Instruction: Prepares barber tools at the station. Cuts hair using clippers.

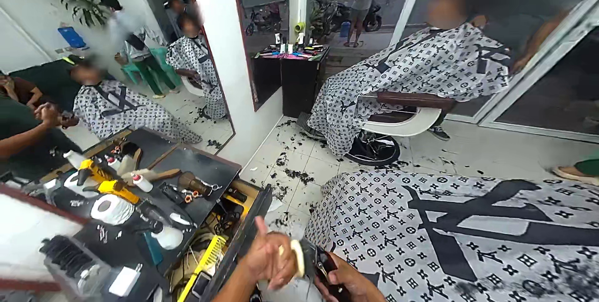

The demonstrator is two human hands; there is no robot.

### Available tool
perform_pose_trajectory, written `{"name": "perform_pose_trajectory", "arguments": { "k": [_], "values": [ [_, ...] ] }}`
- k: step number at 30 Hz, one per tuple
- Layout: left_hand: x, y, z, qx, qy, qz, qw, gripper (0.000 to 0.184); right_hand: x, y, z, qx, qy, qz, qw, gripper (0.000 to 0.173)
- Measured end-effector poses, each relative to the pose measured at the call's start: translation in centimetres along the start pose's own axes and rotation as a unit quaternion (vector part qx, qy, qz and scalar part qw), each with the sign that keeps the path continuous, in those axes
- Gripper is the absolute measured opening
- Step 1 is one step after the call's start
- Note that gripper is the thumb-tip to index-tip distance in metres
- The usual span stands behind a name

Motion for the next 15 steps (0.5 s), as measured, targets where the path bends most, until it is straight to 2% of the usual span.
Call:
{"name": "perform_pose_trajectory", "arguments": {
  "k": [1, 2, 4, 5, 8, 10, 12, 15],
  "values": [
    [-0.6, -1.3, -1.9, -0.065, -0.015, 0.077, 0.995, 0.085, 0.3, 0.0, 0.1, -0.006, 0.0, 0.008, 1.0, 0.039],
    [-0.8, -3.2, -3.5, -0.171, -0.023, 0.187, 0.967, 0.08, 0.6, 0.0, 0.2, -0.011, -0.009, 0.029, 0.999, 0.042],
    [0.6, -5.3, -4.3, -0.342, -0.084, 0.336, 0.874, 0.053, 1.1, 0.0, 0.2, -0.031, -0.029, 0.104, 0.994, 0.052],
    [1.5, -5.3, -4.1, -0.372, -0.103, 0.364, 0.847, 0.044, 1.2, -0.6, 0.2, -0.037, -0.03, 0.152, 0.987, 0.056],
    [5.6, -3.6, -4.5, -0.378, -0.128, 0.351, 0.847, 0.037, 2.1, -2.8, 1.1, -0.016, 0.008, 0.275, 0.961, 0.059],
    [8.4, -2.6, -5.1, -0.451, -0.149, 0.334, 0.814, 0.039, 2.8, -3.9, 1.9, 0.002, 0.019, 0.311, 0.95, 0.059],
    [10.9, -2.4, -5.5, -0.504, -0.17, 0.336, 0.777, 0.04, 3.2, -4.0, 1.9, 0.001, -0.026, 0.316, 0.948, 0.063],
    [15.5, -3.0, -4.7, -0.523, -0.176, 0.4, 0.732, 0.04, 2.7, -3.6, 1.7, 0.011, -0.057, 0.35, 0.935, 0.051]
  ]
}}
Point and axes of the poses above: each hand's wrist, its own x-axis away from the middle knuckle, its own y-axis out of the palm, z = x × y, the point moved 4 cm from there along -x, towards the middle knuckle
